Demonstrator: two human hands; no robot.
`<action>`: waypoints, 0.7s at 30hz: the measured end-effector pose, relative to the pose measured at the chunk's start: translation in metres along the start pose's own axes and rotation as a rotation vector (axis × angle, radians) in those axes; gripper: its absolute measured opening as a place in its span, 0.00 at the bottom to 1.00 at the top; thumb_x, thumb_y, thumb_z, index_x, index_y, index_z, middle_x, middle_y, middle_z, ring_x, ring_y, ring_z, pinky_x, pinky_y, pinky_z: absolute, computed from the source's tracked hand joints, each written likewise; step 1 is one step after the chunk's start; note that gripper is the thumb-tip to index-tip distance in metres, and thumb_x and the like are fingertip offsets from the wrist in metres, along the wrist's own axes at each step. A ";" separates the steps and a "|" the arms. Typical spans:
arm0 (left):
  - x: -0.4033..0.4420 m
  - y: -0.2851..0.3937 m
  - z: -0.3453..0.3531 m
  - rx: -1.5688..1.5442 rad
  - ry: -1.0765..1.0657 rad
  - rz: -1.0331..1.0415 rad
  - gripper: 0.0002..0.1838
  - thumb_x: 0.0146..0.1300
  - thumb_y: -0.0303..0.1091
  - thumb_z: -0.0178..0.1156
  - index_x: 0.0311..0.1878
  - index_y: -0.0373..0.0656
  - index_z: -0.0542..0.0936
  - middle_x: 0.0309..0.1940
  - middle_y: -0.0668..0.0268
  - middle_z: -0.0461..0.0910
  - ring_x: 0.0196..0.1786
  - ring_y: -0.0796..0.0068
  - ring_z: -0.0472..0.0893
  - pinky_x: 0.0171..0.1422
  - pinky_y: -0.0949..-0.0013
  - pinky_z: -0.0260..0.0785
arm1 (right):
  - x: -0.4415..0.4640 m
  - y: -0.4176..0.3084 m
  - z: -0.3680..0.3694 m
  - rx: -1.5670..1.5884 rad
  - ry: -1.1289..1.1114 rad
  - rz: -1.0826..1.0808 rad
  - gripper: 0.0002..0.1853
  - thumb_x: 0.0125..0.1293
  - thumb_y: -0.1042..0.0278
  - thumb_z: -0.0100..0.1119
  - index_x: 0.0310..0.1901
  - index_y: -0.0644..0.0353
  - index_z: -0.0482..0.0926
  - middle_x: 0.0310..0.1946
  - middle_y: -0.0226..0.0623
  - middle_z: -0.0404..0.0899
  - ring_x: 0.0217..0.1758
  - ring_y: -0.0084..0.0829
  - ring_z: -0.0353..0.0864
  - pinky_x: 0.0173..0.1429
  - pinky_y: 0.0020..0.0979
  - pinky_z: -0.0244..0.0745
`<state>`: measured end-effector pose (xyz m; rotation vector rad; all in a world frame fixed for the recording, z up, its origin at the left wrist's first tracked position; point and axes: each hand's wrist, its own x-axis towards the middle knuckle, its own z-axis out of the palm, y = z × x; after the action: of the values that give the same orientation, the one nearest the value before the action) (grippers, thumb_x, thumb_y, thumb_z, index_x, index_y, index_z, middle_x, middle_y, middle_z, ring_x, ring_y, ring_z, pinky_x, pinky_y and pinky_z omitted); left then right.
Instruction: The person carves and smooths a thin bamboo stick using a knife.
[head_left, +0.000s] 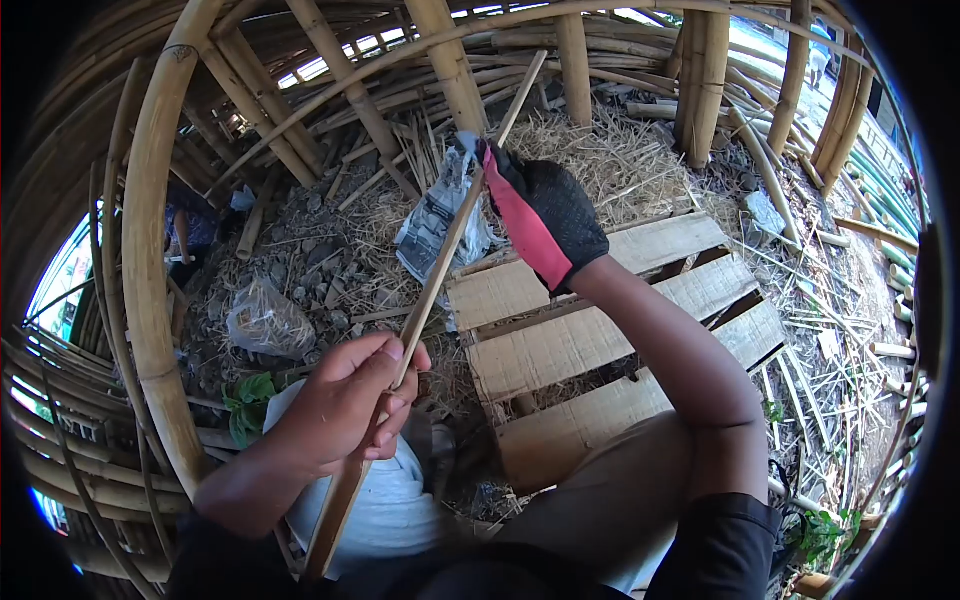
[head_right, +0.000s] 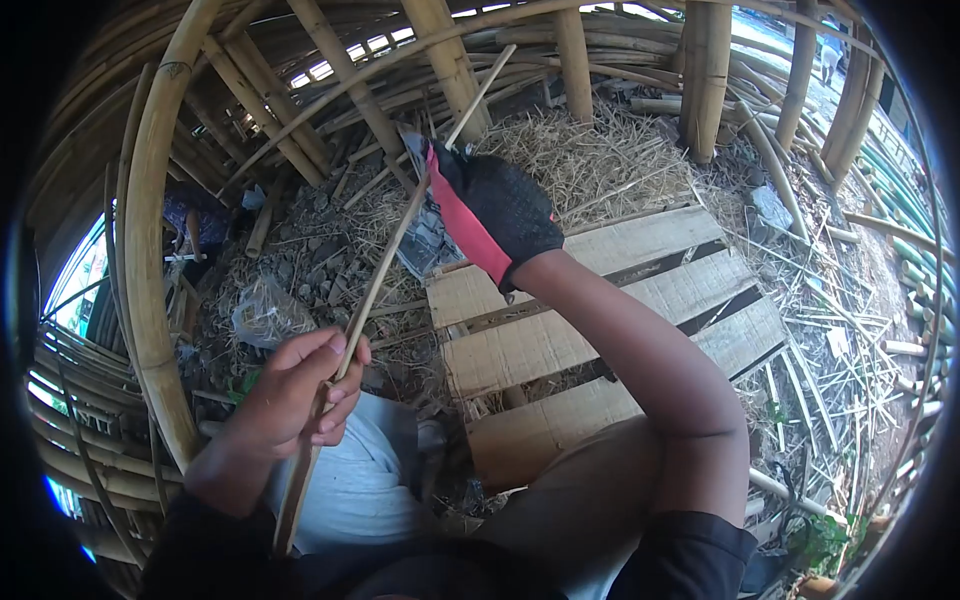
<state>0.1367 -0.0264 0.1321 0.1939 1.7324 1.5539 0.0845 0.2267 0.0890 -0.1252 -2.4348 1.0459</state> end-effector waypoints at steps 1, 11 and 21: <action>-0.007 0.007 0.002 0.016 -0.009 -0.016 0.15 0.79 0.42 0.40 0.48 0.39 0.69 0.22 0.72 0.63 0.16 0.84 0.62 0.16 0.77 0.58 | 0.000 -0.001 0.001 0.048 0.066 -0.018 0.33 0.74 0.38 0.33 0.42 0.60 0.83 0.36 0.57 0.82 0.44 0.58 0.81 0.51 0.50 0.74; -0.019 0.007 -0.008 0.104 -0.060 -0.015 0.17 0.80 0.44 0.37 0.51 0.40 0.67 0.23 0.70 0.62 0.18 0.83 0.64 0.18 0.76 0.60 | -0.005 0.003 -0.021 0.131 -0.034 0.126 0.36 0.71 0.32 0.38 0.38 0.61 0.83 0.33 0.51 0.82 0.40 0.54 0.81 0.49 0.45 0.73; 0.078 0.011 -0.052 0.308 -0.574 -0.149 0.25 0.79 0.52 0.33 0.47 0.37 0.69 0.31 0.61 0.75 0.33 0.65 0.84 0.41 0.57 0.82 | 0.015 0.053 0.016 0.641 0.274 0.392 0.30 0.70 0.36 0.51 0.27 0.60 0.77 0.18 0.30 0.70 0.21 0.22 0.66 0.28 0.28 0.60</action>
<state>0.0468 -0.0190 0.1043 0.5897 1.4685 0.9869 0.0577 0.2577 0.0479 -0.5025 -1.7666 1.7943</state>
